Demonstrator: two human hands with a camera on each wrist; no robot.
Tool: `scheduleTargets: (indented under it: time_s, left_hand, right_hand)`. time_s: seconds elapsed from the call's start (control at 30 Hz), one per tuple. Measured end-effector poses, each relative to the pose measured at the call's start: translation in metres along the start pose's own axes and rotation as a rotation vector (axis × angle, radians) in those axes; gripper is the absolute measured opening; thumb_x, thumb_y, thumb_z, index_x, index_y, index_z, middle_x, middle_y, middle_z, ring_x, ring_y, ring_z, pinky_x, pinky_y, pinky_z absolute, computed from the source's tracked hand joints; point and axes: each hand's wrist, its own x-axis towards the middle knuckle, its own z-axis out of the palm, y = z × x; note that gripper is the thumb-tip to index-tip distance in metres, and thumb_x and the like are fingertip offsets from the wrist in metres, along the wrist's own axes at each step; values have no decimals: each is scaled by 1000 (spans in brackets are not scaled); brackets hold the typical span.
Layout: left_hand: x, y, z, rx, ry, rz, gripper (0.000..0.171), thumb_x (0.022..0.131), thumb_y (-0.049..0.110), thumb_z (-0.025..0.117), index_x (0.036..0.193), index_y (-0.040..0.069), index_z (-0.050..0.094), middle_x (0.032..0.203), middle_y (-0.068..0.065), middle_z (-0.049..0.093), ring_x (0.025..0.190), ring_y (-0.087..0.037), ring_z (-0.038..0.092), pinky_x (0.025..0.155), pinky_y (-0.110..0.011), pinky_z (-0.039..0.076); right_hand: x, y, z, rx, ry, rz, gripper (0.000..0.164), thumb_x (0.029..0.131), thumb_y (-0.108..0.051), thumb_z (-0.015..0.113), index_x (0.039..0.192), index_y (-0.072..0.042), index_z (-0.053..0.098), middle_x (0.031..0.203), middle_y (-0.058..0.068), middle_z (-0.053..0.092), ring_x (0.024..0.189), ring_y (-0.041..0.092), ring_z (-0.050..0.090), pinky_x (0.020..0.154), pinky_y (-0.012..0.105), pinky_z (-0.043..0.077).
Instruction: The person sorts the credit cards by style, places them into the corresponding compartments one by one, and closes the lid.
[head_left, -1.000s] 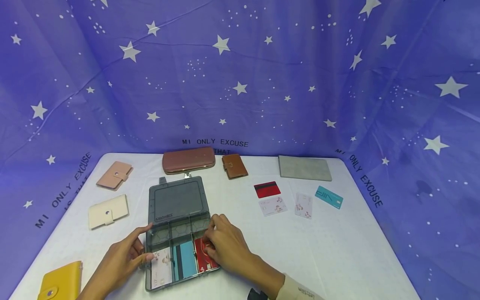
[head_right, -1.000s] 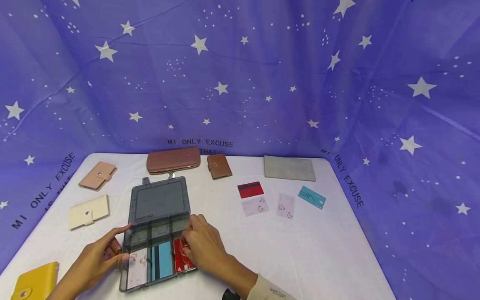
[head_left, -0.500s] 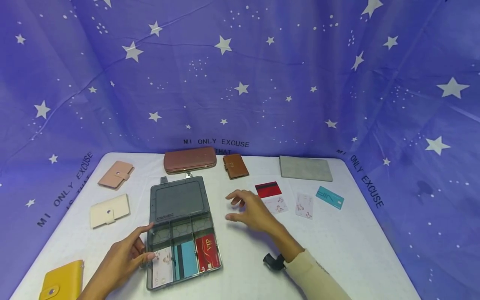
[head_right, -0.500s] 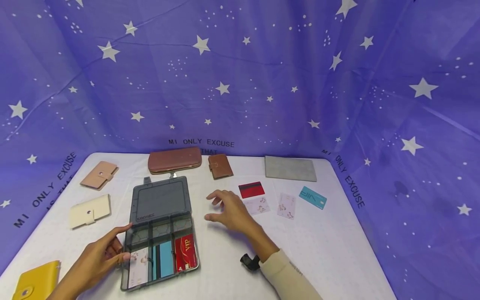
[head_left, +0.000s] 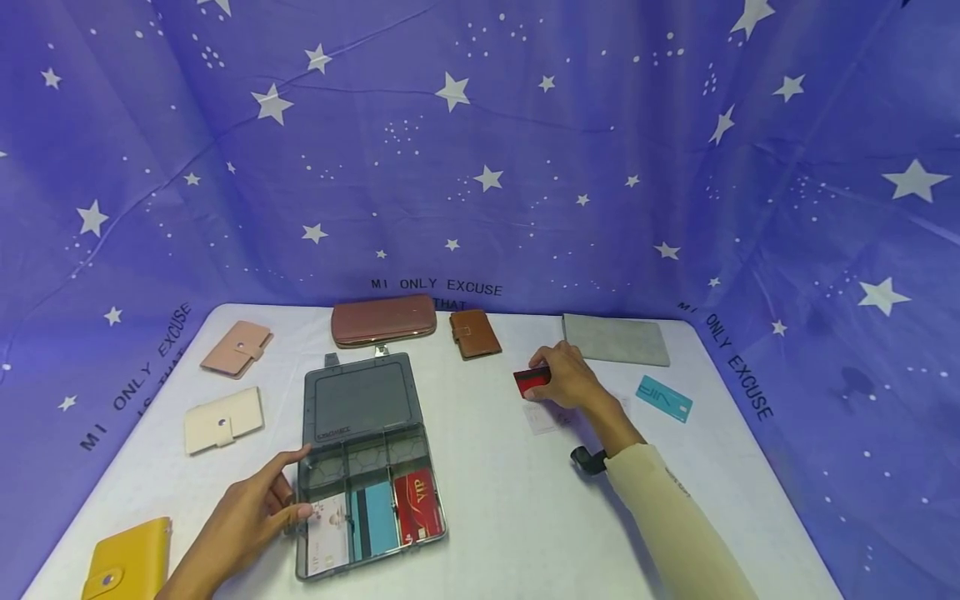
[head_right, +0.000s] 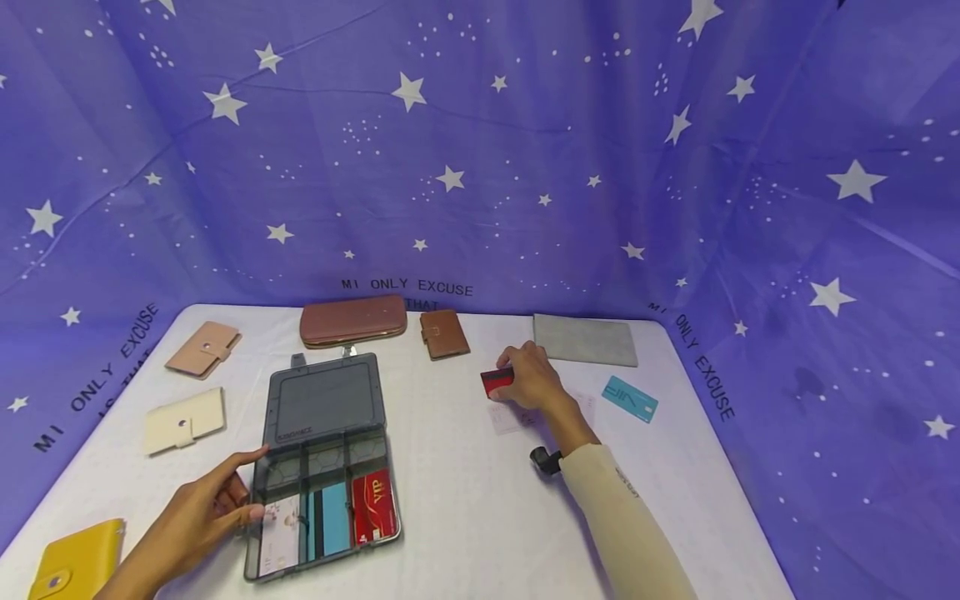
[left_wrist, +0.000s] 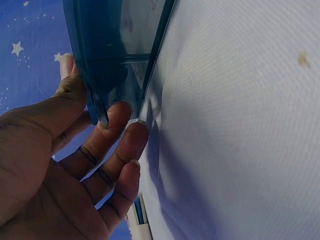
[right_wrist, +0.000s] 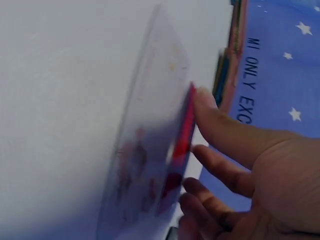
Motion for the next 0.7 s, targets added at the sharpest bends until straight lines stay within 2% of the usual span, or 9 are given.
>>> scheduleTargets:
  time_s: [0.2,0.3,0.43,0.53,0.7]
  left_hand:
    - [-1,2,0,-5,7,5,72,75,24,85,140,15,54,75,16,51,62,7,45,55,-20,43]
    - [-1,2,0,-4,5,5,72,75,23,85,140,15,54,75,16,51,62,7,45,55,-20,44]
    - [-1,2,0,-2,8,8,72,75,23,85,140,15,54,75,16,51,63,7,45,55,-21,44]
    - [0,2,0,-4,12,10,72,75,23,85,140,15,54,75,16,51,63,7,45,55,-20,44]
    - [0,2,-1,1,4,-3,73,75,23,85,140,16,54,75,16,52,63,7,46,56,-21,44]
  right_hand:
    - [7,-1,12,-13,54,5,43,74,-31,89,102,-13,61,101,7,54,96,26,48,82,41,44]
    - [6,-10,16,19,128,-11,36,76,-27,88,95,-16,59,93,4,59,90,23,52,78,39,43]
    - [2,-29,21,106,234,-65,20,85,-20,81,90,-20,61,83,-3,63,77,18,55,68,34,42]
    - [-6,-44,24,190,277,-123,15,90,-17,75,97,-22,63,82,-6,62,68,13,55,61,30,43]
    - [-25,-70,29,304,273,-238,28,93,-10,70,118,-23,64,82,-5,62,61,12,53,55,26,45]
